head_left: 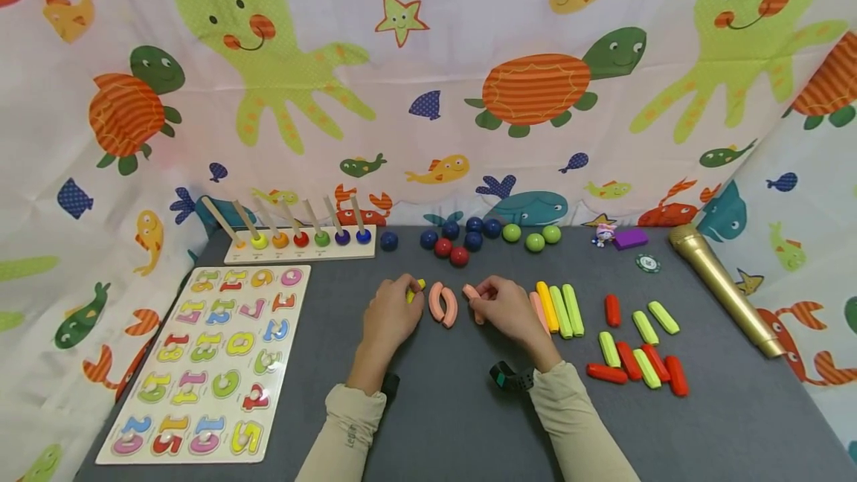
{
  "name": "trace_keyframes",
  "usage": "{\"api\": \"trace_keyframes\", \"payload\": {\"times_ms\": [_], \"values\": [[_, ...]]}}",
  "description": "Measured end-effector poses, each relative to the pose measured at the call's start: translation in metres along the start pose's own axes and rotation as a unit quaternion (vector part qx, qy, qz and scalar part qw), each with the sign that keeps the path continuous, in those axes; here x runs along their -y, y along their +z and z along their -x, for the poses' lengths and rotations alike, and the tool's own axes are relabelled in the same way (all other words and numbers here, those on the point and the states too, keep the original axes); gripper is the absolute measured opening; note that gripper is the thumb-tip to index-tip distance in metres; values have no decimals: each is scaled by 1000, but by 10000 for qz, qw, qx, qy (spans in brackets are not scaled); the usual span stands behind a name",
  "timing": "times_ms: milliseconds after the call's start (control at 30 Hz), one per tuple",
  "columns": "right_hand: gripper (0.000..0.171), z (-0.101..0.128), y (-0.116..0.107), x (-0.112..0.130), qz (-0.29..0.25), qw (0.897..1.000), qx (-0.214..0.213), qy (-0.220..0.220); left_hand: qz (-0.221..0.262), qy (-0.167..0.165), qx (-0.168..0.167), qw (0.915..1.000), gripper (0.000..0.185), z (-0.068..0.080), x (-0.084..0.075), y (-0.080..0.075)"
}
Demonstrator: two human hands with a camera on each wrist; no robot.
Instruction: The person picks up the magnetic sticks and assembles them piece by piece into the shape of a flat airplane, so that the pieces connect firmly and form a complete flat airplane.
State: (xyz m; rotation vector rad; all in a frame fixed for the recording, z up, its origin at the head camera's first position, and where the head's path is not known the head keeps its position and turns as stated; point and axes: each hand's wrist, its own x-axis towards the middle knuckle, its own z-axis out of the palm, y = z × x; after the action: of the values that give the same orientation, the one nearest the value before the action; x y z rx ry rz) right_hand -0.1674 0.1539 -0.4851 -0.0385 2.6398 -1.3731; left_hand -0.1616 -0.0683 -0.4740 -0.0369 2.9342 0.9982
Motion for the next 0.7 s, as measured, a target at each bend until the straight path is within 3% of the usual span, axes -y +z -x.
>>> {"api": "trace_keyframes", "payload": {"times_ms": [233, 467, 567, 700], "values": [[14, 1, -1, 0, 90, 9999, -48, -80, -563, -52, 174, 9983, 25, 3, -19, 7], [14, 3, 0, -2, 106, 9998, -16, -182, -1023, -156, 99, 9946, 36, 3, -31, 13], [15, 4, 1, -4, 45, 9997, -35, -232, -888, -185, -1, 9959, 32, 4, -28, 13], [17, 8, 1, -5, -134, 9996, -140, -213, -191, 29, -247, 9995, 23, 8, -21, 7]]}}
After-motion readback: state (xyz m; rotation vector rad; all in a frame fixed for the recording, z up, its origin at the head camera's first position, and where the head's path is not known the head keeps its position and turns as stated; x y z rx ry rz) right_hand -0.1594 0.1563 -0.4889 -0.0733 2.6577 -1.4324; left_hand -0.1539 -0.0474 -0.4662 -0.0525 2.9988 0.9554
